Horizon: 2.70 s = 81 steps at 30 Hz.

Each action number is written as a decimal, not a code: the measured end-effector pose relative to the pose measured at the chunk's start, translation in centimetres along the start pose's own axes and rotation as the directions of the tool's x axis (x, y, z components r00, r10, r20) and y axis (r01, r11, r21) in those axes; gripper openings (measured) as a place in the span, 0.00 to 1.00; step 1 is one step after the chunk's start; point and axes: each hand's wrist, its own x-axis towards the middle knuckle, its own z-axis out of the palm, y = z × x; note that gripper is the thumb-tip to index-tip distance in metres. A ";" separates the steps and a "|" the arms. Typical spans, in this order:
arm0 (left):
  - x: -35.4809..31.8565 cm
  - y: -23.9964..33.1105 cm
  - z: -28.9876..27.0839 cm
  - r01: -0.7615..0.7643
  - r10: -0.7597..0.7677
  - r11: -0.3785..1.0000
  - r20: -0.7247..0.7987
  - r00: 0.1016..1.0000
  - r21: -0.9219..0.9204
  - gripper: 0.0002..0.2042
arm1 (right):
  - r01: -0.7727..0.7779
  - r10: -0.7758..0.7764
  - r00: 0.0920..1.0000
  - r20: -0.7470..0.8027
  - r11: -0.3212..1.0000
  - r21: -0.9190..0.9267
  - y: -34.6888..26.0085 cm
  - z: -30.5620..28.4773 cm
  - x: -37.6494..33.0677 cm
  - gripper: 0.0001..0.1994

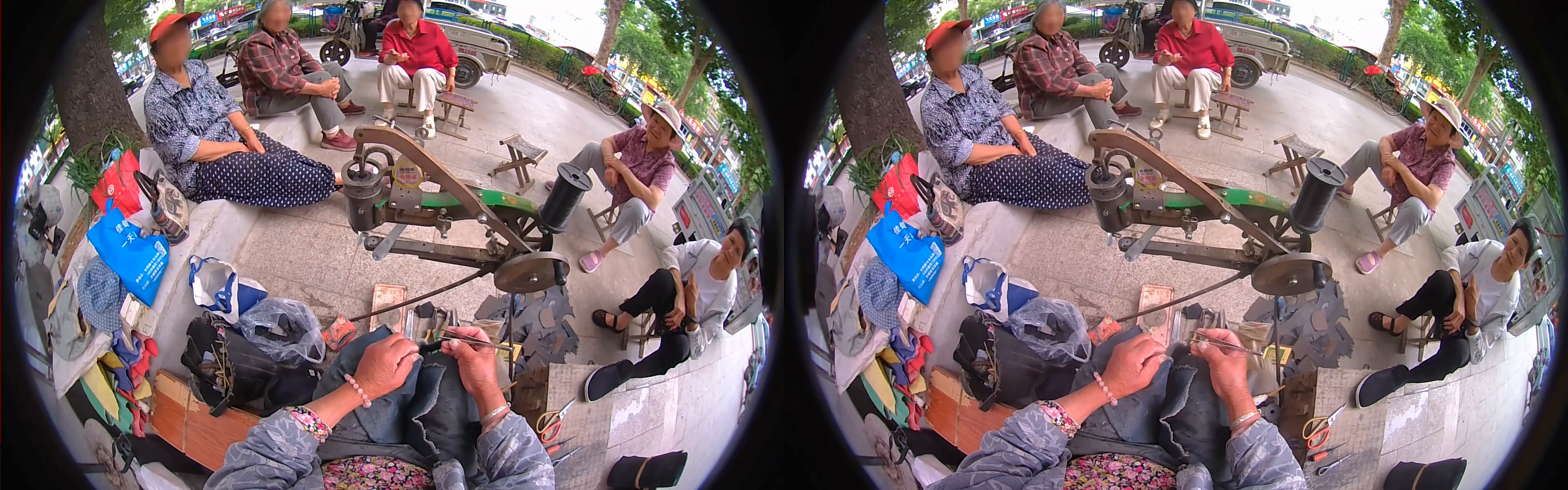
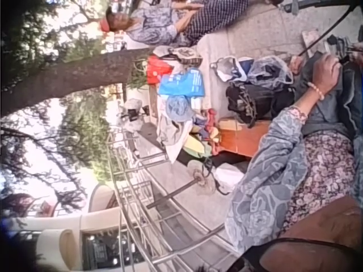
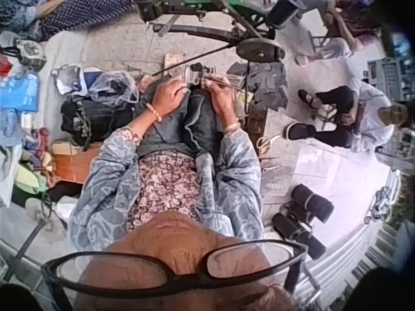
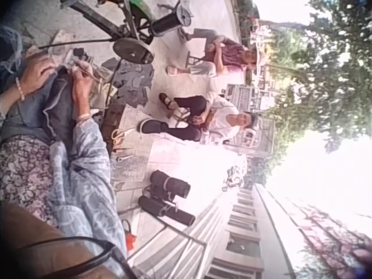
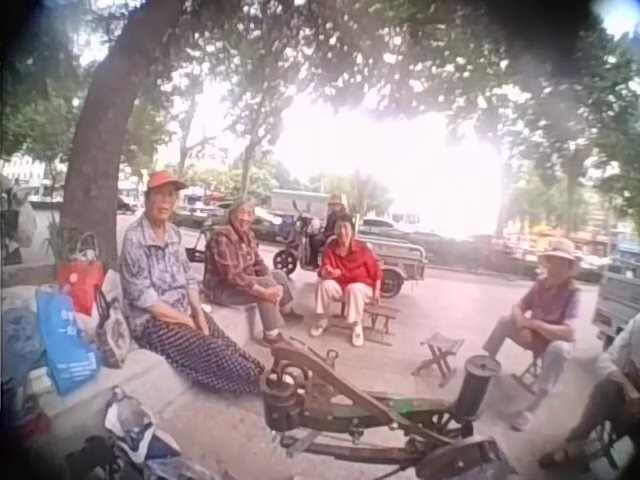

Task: The recorder uses a manual sewing machine and hand tools to repair a shoe while bystanders watch.

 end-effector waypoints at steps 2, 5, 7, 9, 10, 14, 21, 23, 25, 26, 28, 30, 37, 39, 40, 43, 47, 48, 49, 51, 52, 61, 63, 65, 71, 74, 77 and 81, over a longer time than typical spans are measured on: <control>-0.1 -0.1 0.0 0.002 -0.002 1.000 -0.004 1.000 -0.006 0.05 | -0.004 0.004 1.000 -0.003 1.000 -0.005 0.2 0.1 0.0 0.11; 0.0 -0.1 0.2 -0.002 0.002 1.000 -0.003 1.000 -0.002 0.05 | 0.000 0.000 1.000 0.002 1.000 -0.019 0.2 0.2 0.0 0.11; 0.0 -0.1 0.2 -0.003 0.003 1.000 -0.001 1.000 0.002 0.05 | 0.001 0.002 1.000 0.020 0.995 -0.099 0.1 0.4 -0.1 0.11; 0.0 -0.1 0.0 0.022 -0.023 1.000 0.036 0.999 0.017 0.04 | -0.001 0.003 1.000 0.026 0.995 -0.104 0.0 0.8 -0.2 0.11; 0.0 0.0 -0.1 0.022 -0.023 1.000 0.036 0.999 0.016 0.04 | 0.003 0.001 0.999 0.033 0.994 -0.108 -0.1 0.9 -0.3 0.11; -0.1 0.0 0.1 0.026 -0.027 1.000 0.034 0.999 0.012 0.05 | 0.023 -0.020 0.999 0.039 0.994 -0.103 0.1 0.7 -0.2 0.11; -0.2 0.1 0.0 0.037 -0.037 0.999 0.032 0.999 0.001 0.04 | 0.016 -0.013 0.999 0.031 0.995 -0.103 0.4 0.6 -0.2 0.10; -0.2 0.0 0.1 0.033 -0.033 0.999 0.031 0.999 -0.001 0.04 | 0.017 -0.013 0.999 0.035 0.995 -0.097 0.4 0.6 -0.1 0.10; -0.2 0.0 0.1 0.029 -0.029 1.000 0.032 0.999 -0.005 0.04 | 0.021 -0.018 0.999 0.029 0.995 -0.102 0.4 0.6 -0.1 0.10; -0.1 0.1 0.1 0.029 -0.028 1.000 0.028 0.999 -0.006 0.04 | 0.021 -0.018 0.999 0.027 0.995 -0.102 0.3 0.5 -0.1 0.10; -0.1 0.1 0.0 0.030 -0.030 1.000 0.026 0.999 -0.007 0.04 | 0.021 -0.018 0.999 0.029 0.994 -0.105 0.4 0.6 -0.1 0.11; -0.1 0.1 -0.1 0.043 -0.043 0.999 0.036 0.998 0.000 0.04 | 0.016 -0.014 1.000 0.023 0.996 -0.091 0.4 0.7 0.1 0.11; 0.2 0.1 -0.1 0.008 -0.008 1.000 0.007 1.000 0.021 0.05 | -0.007 0.007 1.000 0.001 0.999 0.039 0.8 0.5 0.8 0.11; 0.0 0.3 -0.2 0.033 -0.036 0.998 0.062 0.997 0.059 0.04 | -0.013 0.012 1.000 0.020 1.000 0.022 0.9 0.9 0.8 0.11; 0.0 0.3 -0.2 0.029 -0.033 0.998 0.060 0.998 0.064 0.04 | -0.016 0.016 0.999 0.032 1.000 0.006 1.0 1.1 0.9 0.11; -0.1 0.5 -0.2 0.015 -0.022 0.995 0.070 0.997 0.101 0.04 | -0.014 0.013 0.999 0.052 1.000 0.006 1.5 1.0 0.8 0.11; -0.1 0.4 0.0 -0.016 0.011 0.994 0.043 0.999 0.106 0.04 | -0.022 0.020 0.999 0.045 0.999 0.041 1.3 0.8 1.0 0.11; -0.2 0.4 -0.1 -0.017 0.012 0.994 0.042 0.999 0.108 0.04 | -0.027 0.026 0.999 0.036 0.999 0.046 1.3 0.9 0.9 0.11; -0.1 0.5 0.0 -0.016 0.011 0.994 0.048 0.999 0.107 0.04 | -0.029 0.027 0.999 0.031 0.998 0.050 1.2 0.8 0.9 0.11; 0.0 0.7 0.1 0.014 -0.024 0.993 0.079 0.997 0.117 0.04 | -0.027 0.023 0.998 0.060 0.998 0.062 1.0 0.7 0.8 0.11; 0.1 0.6 0.3 0.016 -0.025 0.993 0.079 0.997 0.115 0.04 | -0.029 0.025 0.998 0.059 0.998 0.061 0.8 0.7 0.7 0.11; 0.4 0.4 1.1 -0.026 0.019 0.995 0.075 0.997 0.092 0.04 | -0.003 0.001 0.999 0.033 0.999 0.050 0.3 0.0 0.3 0.11; 0.5 0.4 1.2 -0.031 0.024 0.996 0.078 0.997 0.087 0.04 | 0.002 -0.005 0.999 0.041 0.998 0.061 0.2 -0.1 0.3 0.12; 0.3 0.5 1.1 -0.027 0.021 0.996 0.075 0.997 0.086 0.04 | -0.008 0.006 0.999 0.035 0.998 0.057 0.5 0.0 0.3 0.12; 0.3 0.0 0.8 0.005 -0.007 0.999 0.044 0.999 0.036 0.04 | -0.018 0.018 1.000 0.007 0.999 0.045 0.8 0.3 1.0 0.11; 0.5 -0.7 0.0 0.143 -0.141 0.981 0.025 0.990 -0.131 0.04 | -0.063 0.064 0.998 0.019 0.998 -0.013 -0.4 0.9 1.4 0.12; 0.8 -3.3 -1.1 0.491 -0.507 0.629 0.162 0.847 -0.602 0.04 | -0.015 0.041 0.993 0.113 0.974 -0.226 -2.1 2.1 2.7 0.12; 4.3 -4.8 -4.2 0.568 -0.637 0.563 0.122 0.761 -0.600 0.06 | 0.261 -0.111 0.930 0.349 0.869 -0.421 -3.6 4.0 5.7 0.12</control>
